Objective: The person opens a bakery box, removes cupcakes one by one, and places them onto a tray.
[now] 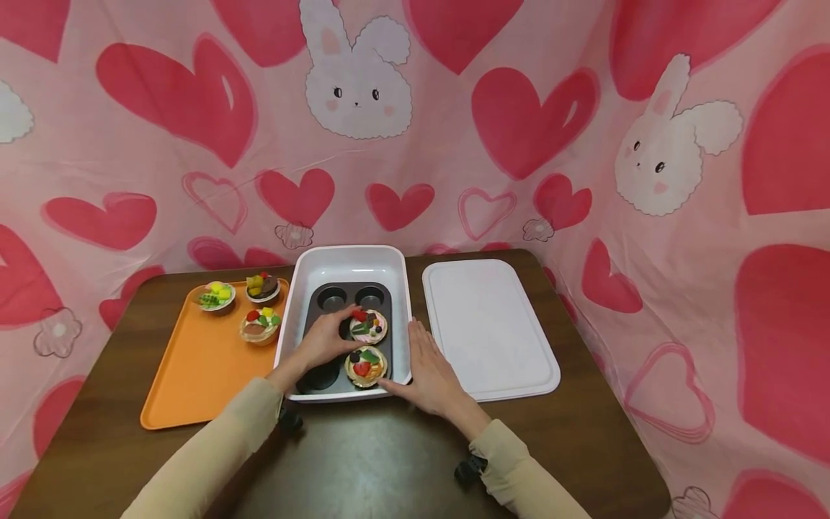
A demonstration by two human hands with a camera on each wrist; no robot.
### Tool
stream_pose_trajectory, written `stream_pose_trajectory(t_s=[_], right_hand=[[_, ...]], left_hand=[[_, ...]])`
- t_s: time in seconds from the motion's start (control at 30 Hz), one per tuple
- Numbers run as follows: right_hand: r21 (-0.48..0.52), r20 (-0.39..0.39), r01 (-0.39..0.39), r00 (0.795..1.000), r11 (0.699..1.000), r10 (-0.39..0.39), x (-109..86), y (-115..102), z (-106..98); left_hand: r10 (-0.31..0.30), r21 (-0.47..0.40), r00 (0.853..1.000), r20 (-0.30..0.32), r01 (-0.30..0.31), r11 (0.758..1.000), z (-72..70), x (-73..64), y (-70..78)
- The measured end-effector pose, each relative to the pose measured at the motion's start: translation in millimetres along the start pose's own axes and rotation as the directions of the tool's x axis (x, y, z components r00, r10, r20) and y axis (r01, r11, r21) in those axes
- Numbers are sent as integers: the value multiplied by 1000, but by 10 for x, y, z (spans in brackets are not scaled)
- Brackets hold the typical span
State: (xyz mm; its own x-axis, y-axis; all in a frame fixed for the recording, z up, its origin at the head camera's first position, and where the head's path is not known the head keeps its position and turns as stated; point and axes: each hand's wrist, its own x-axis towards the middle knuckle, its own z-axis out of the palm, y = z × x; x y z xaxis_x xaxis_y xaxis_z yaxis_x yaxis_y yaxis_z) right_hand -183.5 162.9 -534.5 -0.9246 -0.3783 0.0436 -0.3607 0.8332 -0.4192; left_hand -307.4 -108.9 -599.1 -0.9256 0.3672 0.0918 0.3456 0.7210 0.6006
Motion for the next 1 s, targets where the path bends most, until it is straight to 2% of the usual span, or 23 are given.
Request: stream_pose_trajectory(t_s=[0.2, 0.3, 0.4, 0.43, 0.53, 0.73, 0.83, 0.93, 1.0], right_hand=[[18, -21, 21, 1000, 1000, -21, -4, -8, -5], [15, -18, 18, 1000, 1000, -18, -5, -7, -3], [9, -3, 6, 1000, 1000, -6, -1, 0, 2], [11, 1, 4, 1000, 1000, -4, -1, 3, 4], [18, 11, -4, 1000, 1000, 4, -2, 3, 3], [27, -2, 2, 1000, 1000, -2, -7, 5, 6], [21, -6, 8, 1000, 1000, -8, -6, 10, 10], [25, -4, 9, 1000, 1000, -9, -3, 15, 13], [30, -7, 8, 1000, 1000, -8, -3, 20, 14]], left_hand=[[-6, -115, 994, -109, -6, 993, -107, -79, 138], [5, -182, 991, -132, -29, 983, -254, -169, 333], [-11, -284, 991, -136, -29, 958, -382, -239, 510], [-30, -327, 991, -127, -13, 945, -432, -261, 578], [-76, -440, 993, -94, 27, 898, -473, -275, 630], [-98, -618, 994, -49, 47, 784, -498, -247, 624], [-135, -667, 990, -48, 69, 742, -520, -246, 619], [-155, -697, 986, -65, 66, 714, -539, -253, 619], [-140, -703, 987, -74, 47, 709, -541, -253, 618]])
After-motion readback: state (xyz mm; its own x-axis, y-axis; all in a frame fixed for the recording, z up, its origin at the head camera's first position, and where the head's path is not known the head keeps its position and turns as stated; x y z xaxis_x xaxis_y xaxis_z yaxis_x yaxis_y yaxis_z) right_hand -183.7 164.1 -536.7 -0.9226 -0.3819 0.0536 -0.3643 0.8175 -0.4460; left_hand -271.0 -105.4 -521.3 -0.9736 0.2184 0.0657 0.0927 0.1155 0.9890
